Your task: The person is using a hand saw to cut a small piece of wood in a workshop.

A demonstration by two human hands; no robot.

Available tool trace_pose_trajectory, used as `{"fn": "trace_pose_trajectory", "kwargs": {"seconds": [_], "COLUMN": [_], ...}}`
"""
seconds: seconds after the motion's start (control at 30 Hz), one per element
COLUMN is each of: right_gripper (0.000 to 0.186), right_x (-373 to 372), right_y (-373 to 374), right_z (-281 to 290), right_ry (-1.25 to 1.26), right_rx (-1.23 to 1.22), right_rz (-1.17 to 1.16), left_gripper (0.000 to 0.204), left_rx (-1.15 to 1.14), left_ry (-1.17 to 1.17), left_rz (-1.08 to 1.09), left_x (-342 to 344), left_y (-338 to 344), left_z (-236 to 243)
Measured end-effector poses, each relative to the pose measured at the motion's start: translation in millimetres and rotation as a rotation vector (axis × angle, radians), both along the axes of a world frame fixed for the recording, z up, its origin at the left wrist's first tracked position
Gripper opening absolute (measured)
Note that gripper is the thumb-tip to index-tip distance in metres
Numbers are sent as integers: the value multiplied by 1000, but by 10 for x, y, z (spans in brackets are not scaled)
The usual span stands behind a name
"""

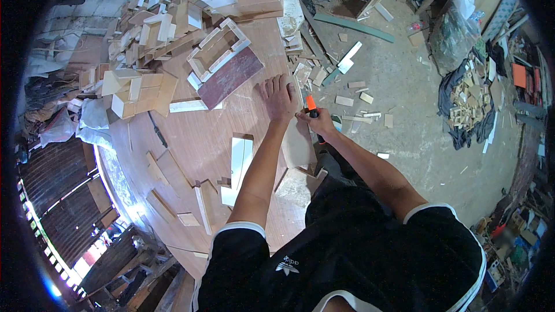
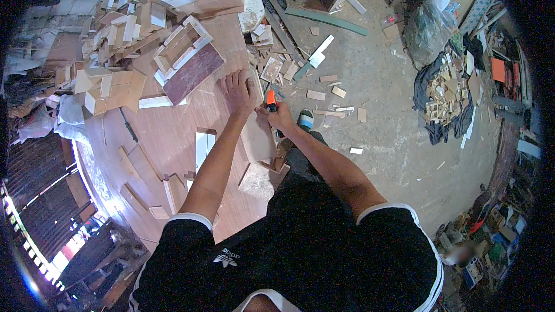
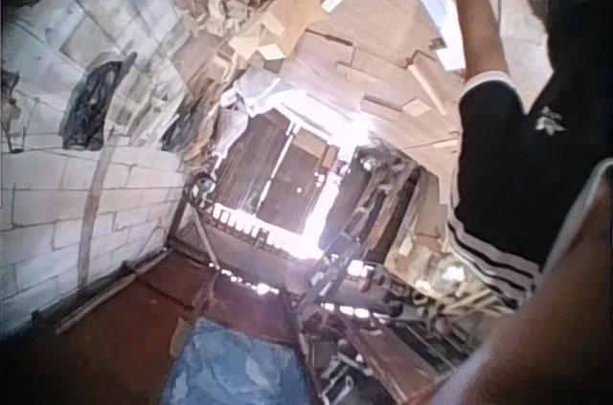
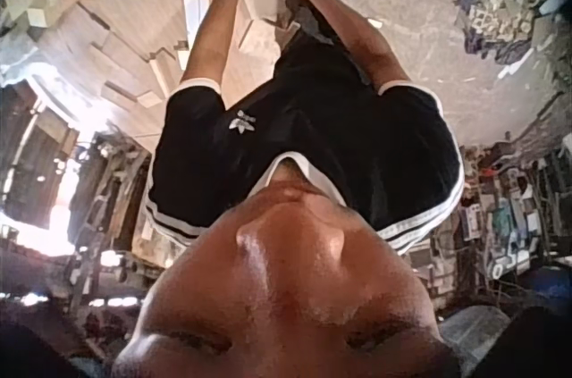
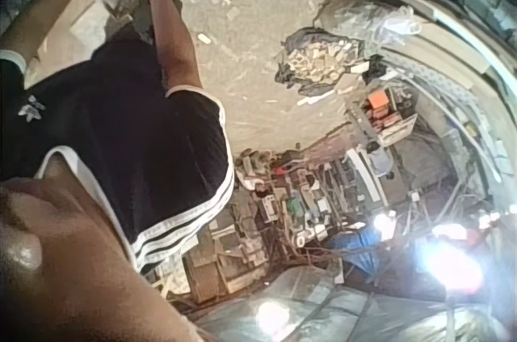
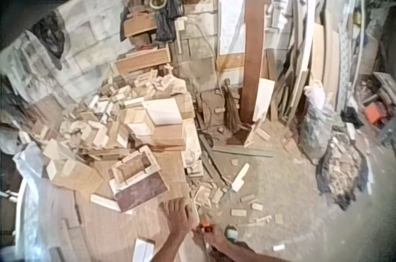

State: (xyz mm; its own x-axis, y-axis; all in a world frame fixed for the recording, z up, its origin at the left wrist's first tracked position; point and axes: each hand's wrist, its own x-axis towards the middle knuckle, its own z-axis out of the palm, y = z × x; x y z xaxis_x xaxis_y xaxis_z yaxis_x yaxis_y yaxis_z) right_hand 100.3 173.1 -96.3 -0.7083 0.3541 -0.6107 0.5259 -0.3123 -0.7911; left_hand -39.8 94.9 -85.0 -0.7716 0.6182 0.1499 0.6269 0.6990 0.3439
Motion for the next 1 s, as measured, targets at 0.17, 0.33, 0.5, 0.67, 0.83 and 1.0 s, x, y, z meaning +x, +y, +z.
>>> {"fn": "trace_pose_trajectory", "kwargs": {"seconds": [0.17, 0.33, 0.5, 0.67, 0.83, 1.0], "right_gripper": [30, 34, 40, 39, 34, 16], "right_x": [8, 16, 42, 53, 100, 255], "right_y": [-10, 27, 49, 173, 344, 237], "right_z": [99, 132, 37, 220, 1023, 1977], "right_ry": [-172, -57, -1, -128, -136, 55], "right_rx": [23, 15, 69, 113, 13, 367], "right_rz": [15, 4, 66, 101, 22, 74], "left_gripper": [42, 42, 41, 41, 39, 39], "left_rx": [-31, 10, 32, 83, 65, 127], "left_ry": [-14, 8, 1, -48, -4, 1], "left_rz": [-17, -32, -13, -2, -13, -34], "left_x": [0, 5, 14, 34, -3, 1], "left_y": [0, 1, 10, 7, -11, -26], "left_z": [19, 9, 14, 11, -58, -126]}}
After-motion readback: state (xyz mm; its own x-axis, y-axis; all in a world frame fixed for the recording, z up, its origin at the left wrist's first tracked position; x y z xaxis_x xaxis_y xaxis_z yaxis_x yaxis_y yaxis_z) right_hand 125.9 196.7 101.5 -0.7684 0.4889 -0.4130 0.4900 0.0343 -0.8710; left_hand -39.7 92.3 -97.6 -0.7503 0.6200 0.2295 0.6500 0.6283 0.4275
